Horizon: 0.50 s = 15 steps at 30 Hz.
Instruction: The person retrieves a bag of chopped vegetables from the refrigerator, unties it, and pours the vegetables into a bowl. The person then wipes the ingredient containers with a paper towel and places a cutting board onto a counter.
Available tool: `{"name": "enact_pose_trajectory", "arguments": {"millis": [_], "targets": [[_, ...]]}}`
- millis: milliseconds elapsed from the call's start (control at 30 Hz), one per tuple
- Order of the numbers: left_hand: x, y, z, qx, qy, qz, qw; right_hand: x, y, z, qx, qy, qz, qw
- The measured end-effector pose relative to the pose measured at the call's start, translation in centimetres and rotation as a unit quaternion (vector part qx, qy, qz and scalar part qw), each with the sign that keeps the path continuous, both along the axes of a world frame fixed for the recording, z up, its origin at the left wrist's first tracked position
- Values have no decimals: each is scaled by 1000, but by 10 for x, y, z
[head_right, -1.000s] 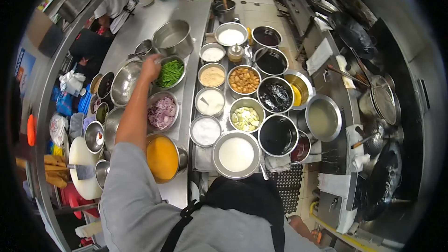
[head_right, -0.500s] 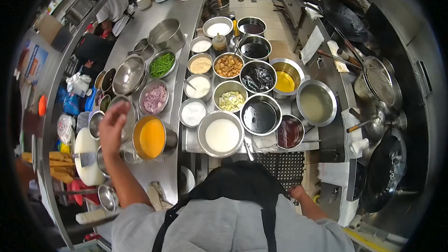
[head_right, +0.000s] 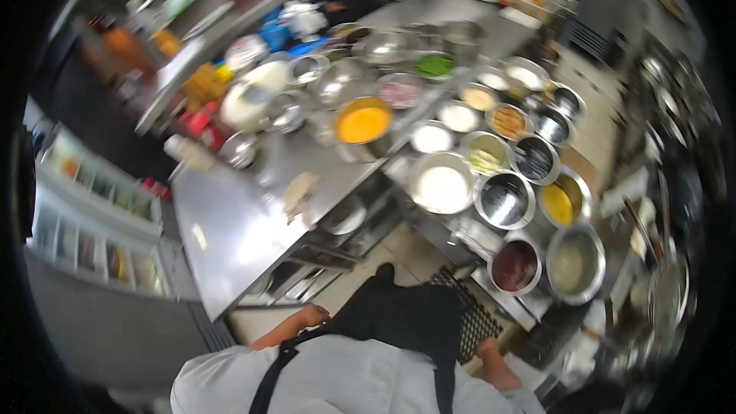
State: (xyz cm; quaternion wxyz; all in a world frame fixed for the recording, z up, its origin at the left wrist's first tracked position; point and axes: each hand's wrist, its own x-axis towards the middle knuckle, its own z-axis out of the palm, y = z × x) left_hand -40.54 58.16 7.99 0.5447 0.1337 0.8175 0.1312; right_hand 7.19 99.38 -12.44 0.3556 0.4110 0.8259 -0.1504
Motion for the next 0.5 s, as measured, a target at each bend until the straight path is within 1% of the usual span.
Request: {"name": "enact_pose_trajectory", "arguments": {"millis": [33,67,100,133,167,200,233,267,300,367,433,467,500], "targets": [[8,-52,-26,-11,-1,-37,999,-20,16,18,-3,30,80,996],[23,-81,-18,-79,-33,60,995,-34,27,47,-7,58,157,986],[38,-108,-10,-145,-51,160,975,-53,30,60,-5,67,191,979],[44,-109,23,-262,-33,125,956,-71,29,72,-27,79,168,982],[48,-164,-25,-261,-48,217,939,-86,24,86,-49,88,140,985],[52,-209,-60,-259,-56,307,914,-97,15,101,-71,93,108,987],[57,-209,-38,-231,-17,234,944,-110,7,113,-93,98,74,988],[59,-207,-29,-214,31,185,959,-124,0,119,-117,103,39,987],[62,-207,-18,-209,68,159,963,-111,-16,57,-97,152,-29,983],[69,-203,8,-217,127,123,960,-115,-12,53,-160,102,133,973],[83,-206,41,-244,188,63,949,-129,-21,40,-192,85,279,937],[92,-211,52,-229,240,37,943,-141,-29,36,-205,83,346,912],[101,-234,35,-146,272,134,942,-154,-42,32,-214,84,408,884]]}}
